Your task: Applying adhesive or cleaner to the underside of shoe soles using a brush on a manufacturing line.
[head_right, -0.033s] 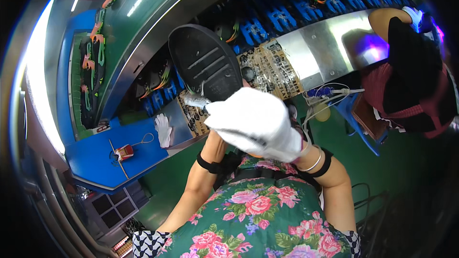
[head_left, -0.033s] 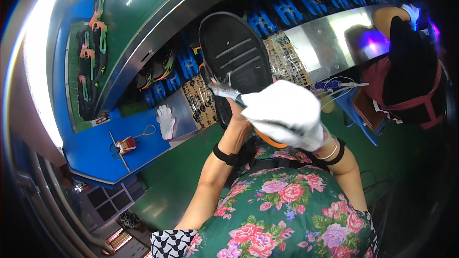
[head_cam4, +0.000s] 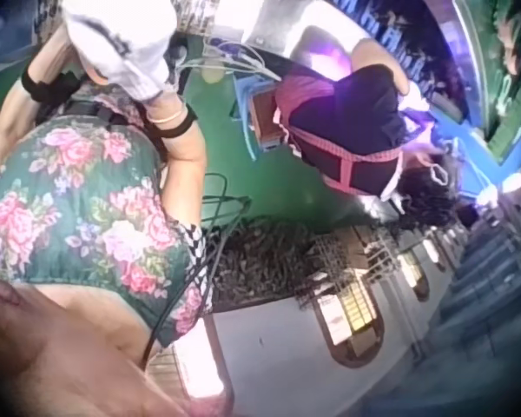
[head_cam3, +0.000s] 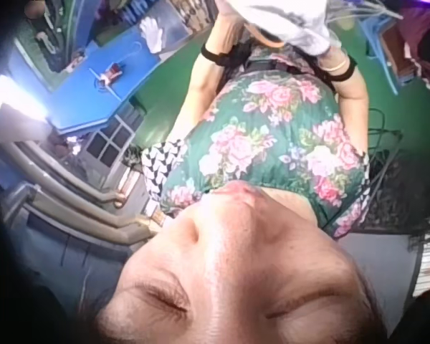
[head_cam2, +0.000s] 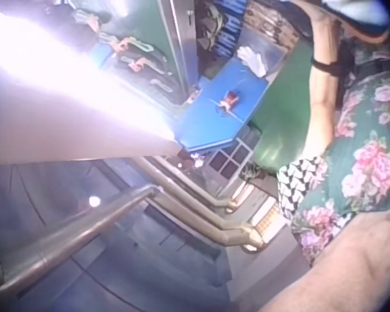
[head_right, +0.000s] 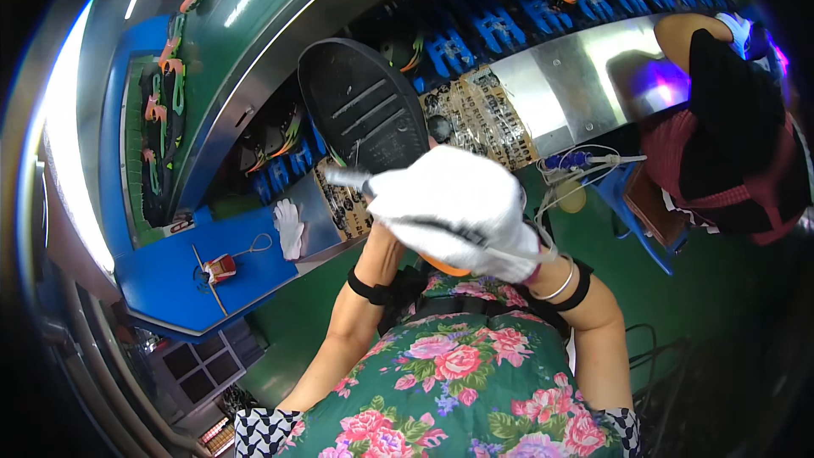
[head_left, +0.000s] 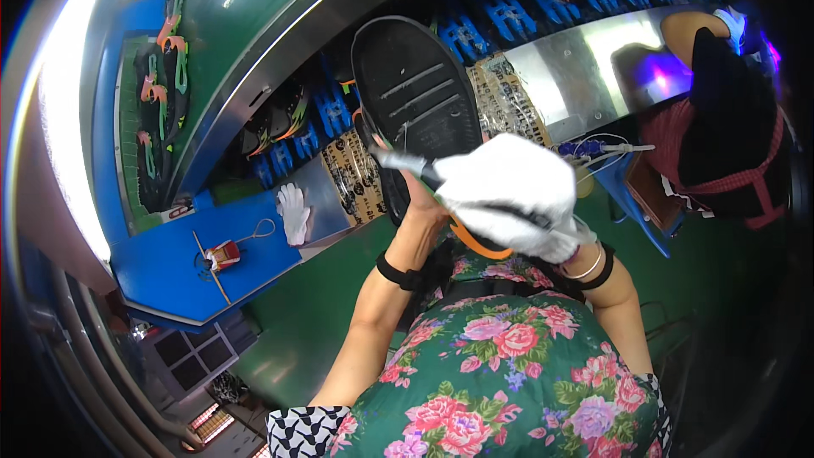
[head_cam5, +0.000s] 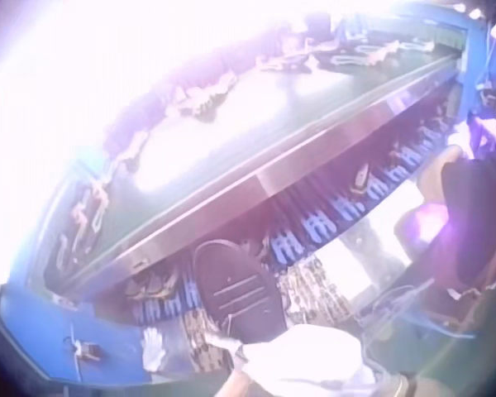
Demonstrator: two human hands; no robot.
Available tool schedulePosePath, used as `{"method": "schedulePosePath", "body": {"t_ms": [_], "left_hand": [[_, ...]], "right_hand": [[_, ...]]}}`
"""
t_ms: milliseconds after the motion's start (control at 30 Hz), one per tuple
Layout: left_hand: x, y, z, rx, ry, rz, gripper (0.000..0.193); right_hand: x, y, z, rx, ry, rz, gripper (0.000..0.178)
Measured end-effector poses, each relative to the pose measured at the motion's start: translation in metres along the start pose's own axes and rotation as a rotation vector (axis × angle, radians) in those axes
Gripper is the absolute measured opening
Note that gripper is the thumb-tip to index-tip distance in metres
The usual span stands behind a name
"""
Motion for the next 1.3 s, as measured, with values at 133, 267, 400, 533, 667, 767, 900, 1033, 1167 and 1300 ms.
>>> {"method": "schedulePosePath", "body": {"t_ms": [133,267,400,533,667,767,900,1033,1167,1300], "left_hand": [[-0.022,0.002,-0.004,-0.288,-0.797,-0.27,0.107],[-0.024,0.01,-0.005,-0.389,-0.884,-0.384,0.103],[0.022,-0.014,-0.047,0.051,-0.502,-0.058,0.11],[0.029,-0.018,-0.036,-0.008,-0.697,0.064,0.14],[0.024,-0.023,-0.045,0.047,-0.733,0.09,0.099],[0.02,-0.026,-0.048,0.067,-0.75,0.052,0.089],[0.018,-0.03,-0.054,0.15,-0.714,-0.018,0.109],[0.014,-0.032,-0.069,0.205,-0.7,-0.078,0.128],[0.022,-0.036,-0.082,0.208,-0.777,-0.131,0.089],[0.016,-0.037,-0.084,0.249,-0.784,-0.131,0.084]], "right_hand": [[0.0,0.008,-0.003,0.083,0.213,0.082,0.032],[0.004,0.015,-0.01,0.083,0.122,0.1,0.032],[-0.012,0.015,0.007,0.015,0.114,-0.037,0.029],[0.007,0.026,-0.019,0.027,0.254,0.115,0.031],[-0.018,0.029,-0.007,0.046,0.006,-0.078,0.031],[-0.006,0.033,-0.008,0.087,0.136,0.052,0.032],[0.003,0.036,-0.014,0.123,0.094,0.092,0.032],[-0.008,0.028,0.005,0.037,0.11,-0.024,0.027],[0.0,0.041,-0.007,0.056,0.128,0.042,0.025],[-0.016,0.035,0.003,0.071,-0.043,-0.1,0.028]]}}
Point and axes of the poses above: each hand's wrist, its own y-axis away from the middle knuckle, its own z-axis out of the back of the hand, x = y × z, the point moved 9 cm from there along -y, towards the middle knuckle, and after that the axes turned 12 degrees about y, right-handed, at the moved point
